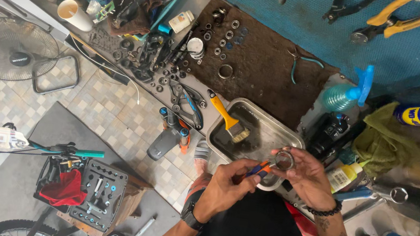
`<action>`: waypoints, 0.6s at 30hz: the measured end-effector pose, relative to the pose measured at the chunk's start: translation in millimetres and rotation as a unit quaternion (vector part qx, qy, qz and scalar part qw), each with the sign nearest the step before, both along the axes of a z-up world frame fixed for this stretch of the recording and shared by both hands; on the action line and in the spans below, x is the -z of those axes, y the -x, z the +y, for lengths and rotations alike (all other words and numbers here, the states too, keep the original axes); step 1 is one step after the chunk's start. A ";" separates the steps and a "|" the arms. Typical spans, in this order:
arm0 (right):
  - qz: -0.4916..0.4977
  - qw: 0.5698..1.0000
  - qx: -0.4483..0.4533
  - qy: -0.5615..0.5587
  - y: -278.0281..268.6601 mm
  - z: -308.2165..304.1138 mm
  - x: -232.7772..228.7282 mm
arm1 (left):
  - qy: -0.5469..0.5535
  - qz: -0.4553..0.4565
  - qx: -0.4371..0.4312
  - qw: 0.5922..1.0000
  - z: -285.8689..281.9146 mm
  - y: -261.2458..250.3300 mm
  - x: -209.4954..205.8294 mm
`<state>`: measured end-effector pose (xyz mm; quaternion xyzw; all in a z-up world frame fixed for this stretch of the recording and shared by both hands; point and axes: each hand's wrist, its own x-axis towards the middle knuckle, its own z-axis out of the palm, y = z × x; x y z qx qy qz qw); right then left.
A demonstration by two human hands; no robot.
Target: The person scrubs small metal bicycle parts, including rings and bearings, in a metal tray filled with liquid using a yellow brush. They occasionally use a screwdriver to manipulate the parts while cleaning them.
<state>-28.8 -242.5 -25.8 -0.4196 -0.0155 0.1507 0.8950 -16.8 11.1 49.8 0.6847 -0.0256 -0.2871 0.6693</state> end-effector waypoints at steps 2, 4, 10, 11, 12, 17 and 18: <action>-0.009 1.000 -0.001 -0.003 0.5 -0.9 -3.9 | 0.011 0.006 -0.002 1.000 -1.9 -2.4 -1.4; -0.014 1.000 -0.003 -0.001 -0.1 -1.5 -5.5 | 0.008 0.024 0.003 1.000 -2.4 -5.2 -2.5; -0.008 1.000 -0.007 0.027 -1.9 -8.0 -3.5 | 0.025 0.054 0.014 0.998 -3.4 -11.5 -5.5; -0.010 1.000 -0.008 0.024 -2.5 -8.9 -1.8 | 0.035 0.058 0.017 0.998 -2.9 -12.9 -5.6; -0.012 1.000 -0.010 0.022 -2.0 -10.3 -0.1 | 0.040 0.069 0.022 0.997 -2.3 -14.2 -5.7; -0.039 0.998 -0.045 -0.015 -0.5 -19.2 6.0 | 0.101 0.189 0.068 0.974 11.1 -31.8 -8.9; -0.051 0.997 -0.054 -0.026 -0.5 -20.2 7.6 | 0.102 0.191 0.067 0.974 11.9 -32.1 -9.5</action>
